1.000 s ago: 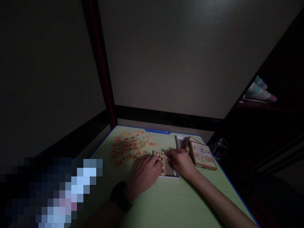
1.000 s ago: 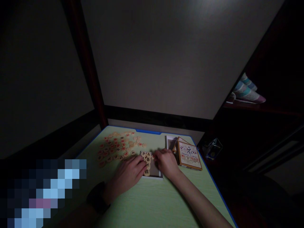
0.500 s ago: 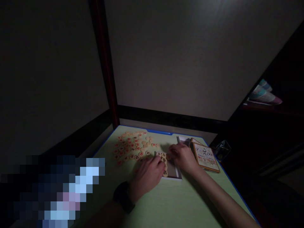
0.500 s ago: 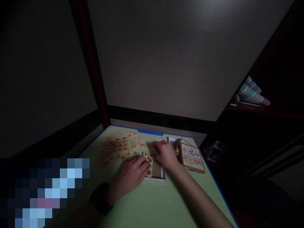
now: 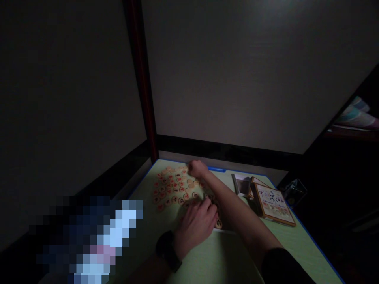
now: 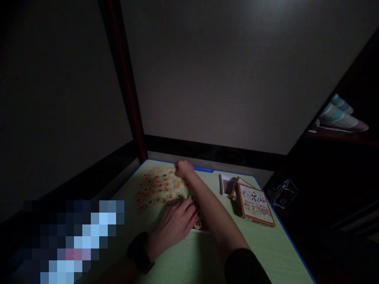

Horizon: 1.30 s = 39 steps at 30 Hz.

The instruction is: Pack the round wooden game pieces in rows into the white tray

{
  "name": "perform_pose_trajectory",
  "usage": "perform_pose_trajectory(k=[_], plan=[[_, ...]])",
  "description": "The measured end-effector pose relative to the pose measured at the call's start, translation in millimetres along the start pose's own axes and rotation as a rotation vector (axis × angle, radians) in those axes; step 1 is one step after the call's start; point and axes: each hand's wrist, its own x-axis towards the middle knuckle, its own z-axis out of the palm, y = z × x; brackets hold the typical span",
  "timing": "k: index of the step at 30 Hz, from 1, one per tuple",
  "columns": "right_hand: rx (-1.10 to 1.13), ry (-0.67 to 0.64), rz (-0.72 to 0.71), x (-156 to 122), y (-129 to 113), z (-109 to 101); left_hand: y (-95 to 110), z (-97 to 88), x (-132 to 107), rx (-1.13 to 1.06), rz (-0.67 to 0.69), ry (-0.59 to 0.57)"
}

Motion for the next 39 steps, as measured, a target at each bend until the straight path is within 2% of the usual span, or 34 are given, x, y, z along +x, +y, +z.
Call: perform_pose_trajectory(k=[6, 11, 13, 17, 19, 21, 24, 26, 31, 33, 35, 39], plan=[[0.039, 0.029, -0.085, -1.0, 4.7, 1.9, 1.6, -4.9, 1.7, 0.011, 0.03, -0.032], [0.167, 0.098, -0.133, -17.1, 15.8, -6.9, 2.9, -6.3, 2.1, 0.011, 0.015, -0.049], [0.429, 0.116, -0.141, -30.8, 25.4, -10.0, 3.7, -7.2, 2.2, 0.014, 0.016, -0.045], [1.428, 0.026, -0.127, -71.8, 49.6, -14.8, 5.3, -9.5, 2.3, 0.019, 0.023, -0.04], [1.678, -0.021, -0.146, -95.2, 59.9, -16.9, 5.8, -10.9, 2.5, 0.014, 0.029, -0.05], [1.749, -0.023, -0.154, -117.1, 67.1, -18.1, 5.8, -12.1, 2.8, 0.013, 0.031, -0.057], [1.642, 0.009, -0.13, -144.7, 73.3, -16.3, 5.1, -13.2, 3.2, 0.022, 0.032, -0.063], [1.445, 0.039, -0.118, -159.4, 76.5, -12.4, 4.4, -13.0, 3.1, 0.026, 0.035, -0.064], [0.587, 0.238, -0.186, -184.1, 84.8, 2.1, 3.6, -11.0, 3.0, 0.025, 0.031, -0.072], [0.348, 0.268, -0.229, -188.9, 86.8, 7.7, 3.8, -10.9, 3.1, 0.027, 0.023, -0.078], [0.236, 0.275, -0.266, -190.9, 87.8, 12.4, 4.0, -11.5, 3.2, 0.028, 0.022, -0.076], [0.152, 0.324, -0.316, -190.6, 88.2, 18.4, 3.5, -12.5, 3.1, 0.03, 0.029, -0.067]])
